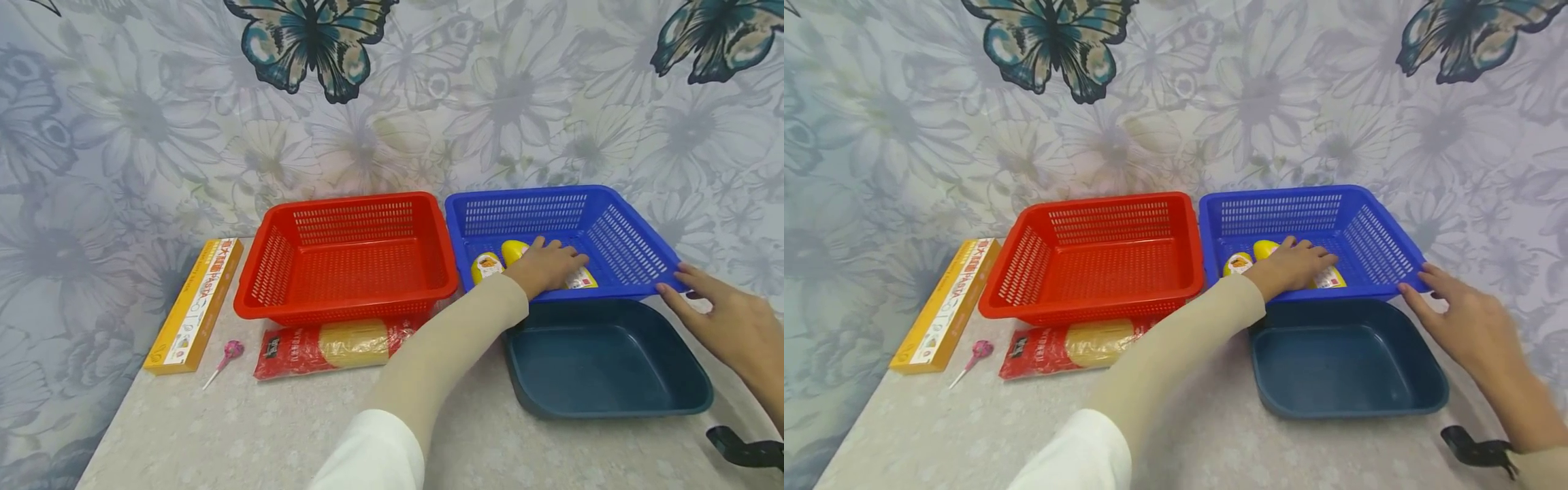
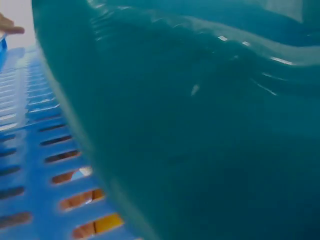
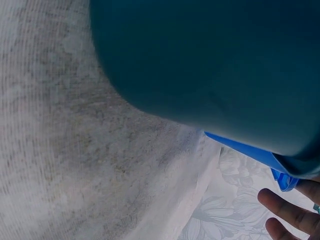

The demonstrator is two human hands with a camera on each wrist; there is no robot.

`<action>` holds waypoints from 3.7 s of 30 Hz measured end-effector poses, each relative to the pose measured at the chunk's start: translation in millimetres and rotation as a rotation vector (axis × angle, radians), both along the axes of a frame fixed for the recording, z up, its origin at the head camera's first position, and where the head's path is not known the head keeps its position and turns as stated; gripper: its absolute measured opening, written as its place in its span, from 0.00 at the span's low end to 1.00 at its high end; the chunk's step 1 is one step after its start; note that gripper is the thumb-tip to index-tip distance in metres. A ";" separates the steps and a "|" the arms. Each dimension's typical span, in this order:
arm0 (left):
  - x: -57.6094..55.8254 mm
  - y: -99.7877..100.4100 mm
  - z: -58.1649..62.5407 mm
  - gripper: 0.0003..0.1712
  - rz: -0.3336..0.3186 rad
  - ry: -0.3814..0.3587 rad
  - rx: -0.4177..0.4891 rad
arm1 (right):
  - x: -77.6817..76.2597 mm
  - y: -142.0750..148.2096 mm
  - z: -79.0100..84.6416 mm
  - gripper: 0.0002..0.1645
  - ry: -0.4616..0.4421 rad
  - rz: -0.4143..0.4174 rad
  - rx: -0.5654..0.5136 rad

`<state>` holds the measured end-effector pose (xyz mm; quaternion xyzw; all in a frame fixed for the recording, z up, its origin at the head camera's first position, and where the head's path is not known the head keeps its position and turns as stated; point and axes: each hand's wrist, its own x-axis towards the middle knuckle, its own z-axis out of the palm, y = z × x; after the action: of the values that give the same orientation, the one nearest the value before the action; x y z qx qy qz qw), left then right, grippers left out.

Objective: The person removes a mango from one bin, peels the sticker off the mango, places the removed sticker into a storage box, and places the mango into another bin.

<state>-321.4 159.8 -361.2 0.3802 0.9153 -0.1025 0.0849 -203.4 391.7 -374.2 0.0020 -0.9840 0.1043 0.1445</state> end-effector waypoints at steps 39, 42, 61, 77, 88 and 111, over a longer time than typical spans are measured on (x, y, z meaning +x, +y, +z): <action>18.9 -46.2 66.2 0.48 -0.061 0.116 0.228 | 1.7 -1.0 -6.1 0.45 0.028 -0.009 -0.074; 22.1 -54.5 67.2 0.48 -0.052 0.093 0.235 | -0.2 -1.0 -5.3 0.45 0.030 -0.001 -0.073; 42.8 -88.1 70.6 0.47 -0.093 0.090 0.285 | 0.5 -2.7 -4.3 0.46 0.030 -0.025 -0.081; 63.8 -115.5 71.2 0.46 -0.083 0.075 0.327 | 0.1 -3.3 -6.2 0.46 0.031 -0.032 -0.080; 78.3 -141.6 66.6 0.44 -0.098 0.090 0.361 | -1.8 -3.9 -6.2 0.45 0.035 -0.019 -0.090; 112.9 -175.4 52.9 0.45 -0.162 0.148 0.405 | 1.1 0.4 -20.4 0.39 0.135 0.031 -0.245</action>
<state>-208.5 -15.6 -308.2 0.4533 0.8873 0.0494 -0.0691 -202.3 392.1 -394.6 0.0063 -0.9519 0.2253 0.2078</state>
